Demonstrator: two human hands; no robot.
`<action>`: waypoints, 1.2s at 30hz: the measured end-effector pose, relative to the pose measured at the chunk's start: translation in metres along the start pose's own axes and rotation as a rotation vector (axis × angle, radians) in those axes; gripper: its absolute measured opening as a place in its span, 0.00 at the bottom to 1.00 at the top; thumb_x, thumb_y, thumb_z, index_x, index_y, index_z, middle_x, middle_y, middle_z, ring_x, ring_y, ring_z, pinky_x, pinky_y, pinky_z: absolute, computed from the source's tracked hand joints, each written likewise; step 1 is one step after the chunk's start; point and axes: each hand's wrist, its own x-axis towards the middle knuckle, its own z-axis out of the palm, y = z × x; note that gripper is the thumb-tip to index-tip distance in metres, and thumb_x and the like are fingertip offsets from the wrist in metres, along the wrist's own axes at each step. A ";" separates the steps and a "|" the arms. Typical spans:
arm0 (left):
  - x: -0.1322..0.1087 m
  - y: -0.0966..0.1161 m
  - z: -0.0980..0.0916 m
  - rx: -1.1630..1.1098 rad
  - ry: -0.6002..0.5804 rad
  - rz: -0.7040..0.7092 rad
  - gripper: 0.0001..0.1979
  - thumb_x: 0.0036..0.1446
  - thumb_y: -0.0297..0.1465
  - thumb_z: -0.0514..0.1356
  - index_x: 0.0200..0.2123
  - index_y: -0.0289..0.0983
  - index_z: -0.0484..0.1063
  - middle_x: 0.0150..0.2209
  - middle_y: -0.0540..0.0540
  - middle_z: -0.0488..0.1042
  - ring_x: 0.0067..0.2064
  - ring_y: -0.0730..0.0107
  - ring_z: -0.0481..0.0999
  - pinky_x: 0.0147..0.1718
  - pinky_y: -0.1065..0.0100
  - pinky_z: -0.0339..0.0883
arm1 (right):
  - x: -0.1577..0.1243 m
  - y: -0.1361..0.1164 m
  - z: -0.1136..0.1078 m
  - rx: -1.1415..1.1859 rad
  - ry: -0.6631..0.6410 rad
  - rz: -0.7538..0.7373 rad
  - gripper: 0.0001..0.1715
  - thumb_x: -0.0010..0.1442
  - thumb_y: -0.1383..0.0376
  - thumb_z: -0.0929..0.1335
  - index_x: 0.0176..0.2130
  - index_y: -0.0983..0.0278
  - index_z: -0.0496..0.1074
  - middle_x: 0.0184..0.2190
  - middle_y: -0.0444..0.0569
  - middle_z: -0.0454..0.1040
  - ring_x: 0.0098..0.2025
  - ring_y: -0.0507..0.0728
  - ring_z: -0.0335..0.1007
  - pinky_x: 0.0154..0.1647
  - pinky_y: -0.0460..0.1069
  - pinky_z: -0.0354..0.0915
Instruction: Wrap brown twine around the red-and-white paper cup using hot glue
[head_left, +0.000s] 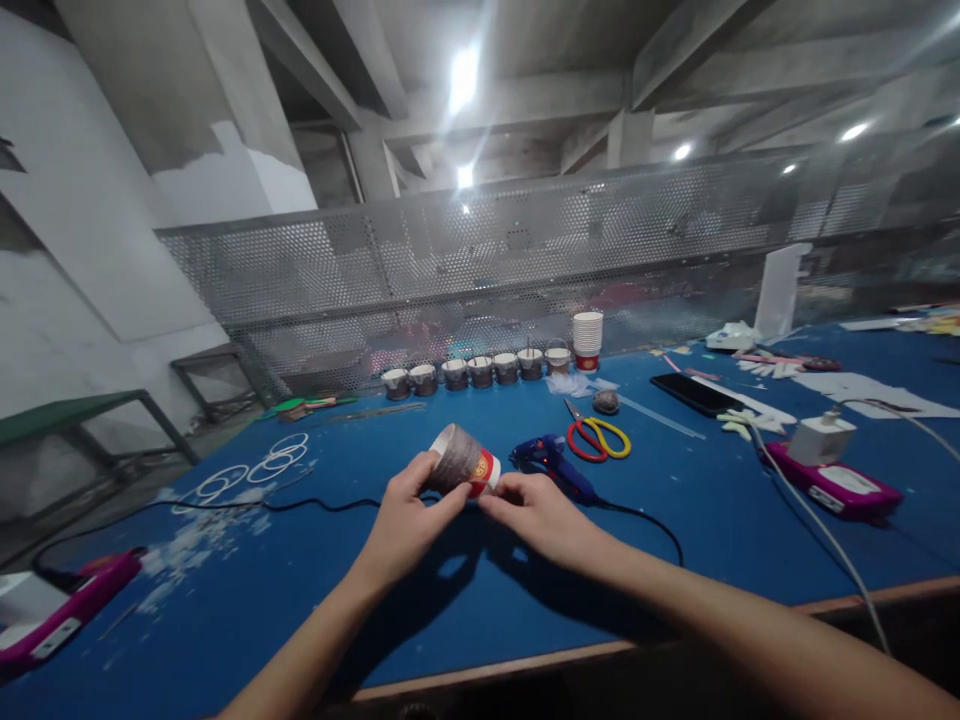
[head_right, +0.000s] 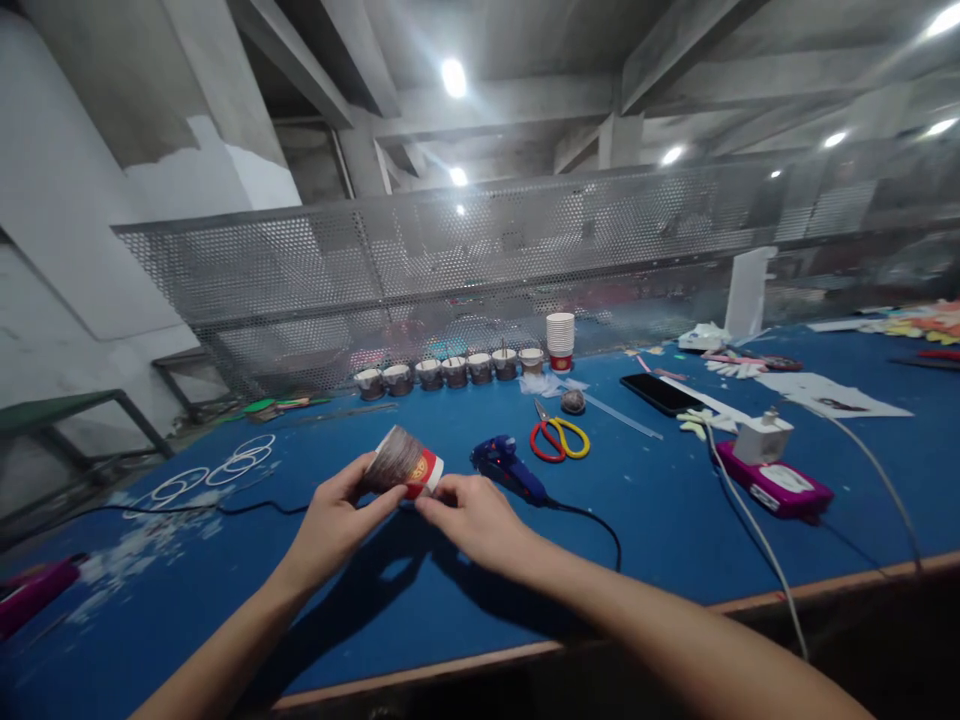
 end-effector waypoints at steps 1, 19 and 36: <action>0.000 0.000 -0.004 0.018 0.010 0.011 0.10 0.46 0.34 0.63 0.32 0.35 0.75 0.32 0.47 0.76 0.35 0.64 0.73 0.37 0.68 0.65 | 0.002 -0.001 -0.001 0.089 -0.051 0.024 0.15 0.61 0.62 0.64 0.25 0.65 0.68 0.20 0.43 0.67 0.22 0.50 0.61 0.24 0.45 0.56; 0.018 -0.039 -0.115 0.250 0.382 -0.253 0.12 0.39 0.36 0.62 0.28 0.35 0.69 0.24 0.55 0.66 0.30 0.72 0.62 0.31 0.72 0.54 | -0.093 -0.001 -0.099 -0.080 -0.473 0.269 0.14 0.58 0.59 0.66 0.41 0.60 0.77 0.31 0.48 0.79 0.31 0.55 0.72 0.31 0.46 0.66; 0.028 -0.017 -0.012 0.018 -0.141 -0.207 0.12 0.47 0.40 0.62 0.25 0.36 0.72 0.23 0.53 0.69 0.28 0.70 0.66 0.28 0.71 0.59 | 0.036 0.064 -0.056 -0.129 -0.059 0.293 0.12 0.53 0.60 0.66 0.29 0.67 0.74 0.20 0.44 0.69 0.22 0.51 0.62 0.22 0.45 0.57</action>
